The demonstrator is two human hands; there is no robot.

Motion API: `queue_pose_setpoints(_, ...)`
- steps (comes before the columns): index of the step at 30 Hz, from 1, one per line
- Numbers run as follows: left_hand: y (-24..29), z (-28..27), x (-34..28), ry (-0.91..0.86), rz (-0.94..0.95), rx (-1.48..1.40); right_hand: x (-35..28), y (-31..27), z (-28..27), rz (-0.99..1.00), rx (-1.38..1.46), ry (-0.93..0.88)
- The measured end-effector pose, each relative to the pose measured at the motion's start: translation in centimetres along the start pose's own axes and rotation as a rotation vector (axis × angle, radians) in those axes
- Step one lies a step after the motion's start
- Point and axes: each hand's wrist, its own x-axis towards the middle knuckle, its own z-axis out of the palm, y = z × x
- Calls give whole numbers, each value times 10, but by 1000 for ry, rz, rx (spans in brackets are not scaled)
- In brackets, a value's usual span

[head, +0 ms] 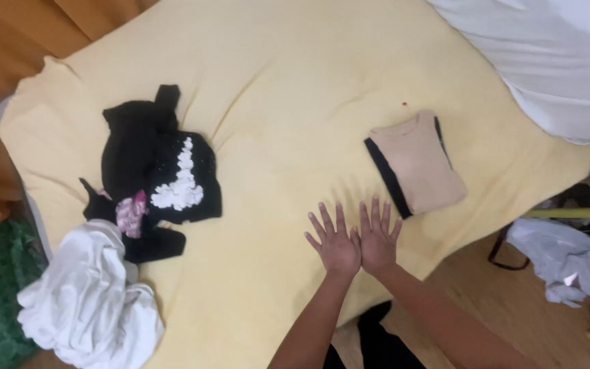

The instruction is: The person folds several items of clothing on a bed, including a black t-shirt with a graphic, a plain black t-shirt, and a black long-sleeved top. They smooth out each garment and fold it neatly into a compact stack.

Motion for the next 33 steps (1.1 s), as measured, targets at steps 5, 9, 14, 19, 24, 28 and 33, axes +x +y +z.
queue_pose_setpoints(5, -61, -37, 20, -11, -48, 31, 18, -72, 23, 52, 47, -88)
queue_pose_setpoints(9, -120, -40, 42, 131, -25, 63, 36, -125, 42, 57, 106, -128)
queue_pose_setpoints(14, -179, -55, 69, 192, -56, 59, 62, -181, 63, 30, 131, -175)
queue_pose_setpoints(19, -240, -62, 98, 312, -92, -7, 92, -232, 86, -64, 134, -228)
queue_pose_setpoints(24, -302, -56, 126, 392, -202, -51, 118, -279, 101, -169, 67, -378)
queue_pose_setpoints(28, -356, -37, 150, 288, -296, -3, 123, -303, 122, -201, -11, -491)
queue_pose_setpoints(33, -362, -50, 167, 324, -396, 40, 123, -317, 120, -238, 16, -531)
